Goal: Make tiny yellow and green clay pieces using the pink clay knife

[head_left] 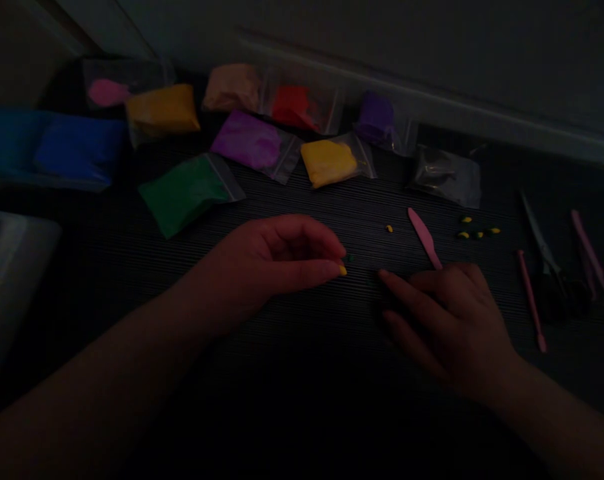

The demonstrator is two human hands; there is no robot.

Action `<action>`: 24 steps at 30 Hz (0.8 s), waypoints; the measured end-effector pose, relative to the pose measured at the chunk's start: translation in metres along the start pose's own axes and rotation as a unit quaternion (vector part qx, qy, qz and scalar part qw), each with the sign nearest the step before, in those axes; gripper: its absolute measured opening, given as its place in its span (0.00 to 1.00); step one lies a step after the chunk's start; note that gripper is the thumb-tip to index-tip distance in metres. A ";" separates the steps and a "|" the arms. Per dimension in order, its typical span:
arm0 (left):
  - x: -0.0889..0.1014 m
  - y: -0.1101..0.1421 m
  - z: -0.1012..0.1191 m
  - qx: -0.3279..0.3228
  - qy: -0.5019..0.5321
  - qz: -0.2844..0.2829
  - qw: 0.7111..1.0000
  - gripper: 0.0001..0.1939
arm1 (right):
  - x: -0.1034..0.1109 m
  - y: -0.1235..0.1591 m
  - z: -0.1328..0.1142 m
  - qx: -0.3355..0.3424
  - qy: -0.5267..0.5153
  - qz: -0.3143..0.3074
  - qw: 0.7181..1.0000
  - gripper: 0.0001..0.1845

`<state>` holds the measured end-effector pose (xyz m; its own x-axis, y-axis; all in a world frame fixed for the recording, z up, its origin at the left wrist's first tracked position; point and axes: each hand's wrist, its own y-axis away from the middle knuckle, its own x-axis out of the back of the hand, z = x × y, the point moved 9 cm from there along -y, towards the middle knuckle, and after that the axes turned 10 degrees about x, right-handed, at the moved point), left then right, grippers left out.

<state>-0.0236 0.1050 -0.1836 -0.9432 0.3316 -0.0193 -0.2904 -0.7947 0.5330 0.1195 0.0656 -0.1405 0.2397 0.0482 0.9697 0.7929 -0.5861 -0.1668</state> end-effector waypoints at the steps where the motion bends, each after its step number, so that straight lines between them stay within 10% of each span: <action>1: 0.000 0.000 0.000 0.001 0.003 -0.001 1.000 0.08 | 0.001 0.000 0.000 -0.001 -0.002 0.005 1.000 0.24; 24: 0.000 0.000 0.001 0.005 0.010 0.001 1.000 0.08 | -0.005 0.000 -0.006 0.022 -0.004 -0.025 0.999 0.20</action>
<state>-0.0231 0.1055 -0.1833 -0.9468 0.3198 -0.0355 -0.2873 -0.7904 0.5411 0.1143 0.0604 -0.1444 0.2027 0.0832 0.9757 0.8282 -0.5461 -0.1255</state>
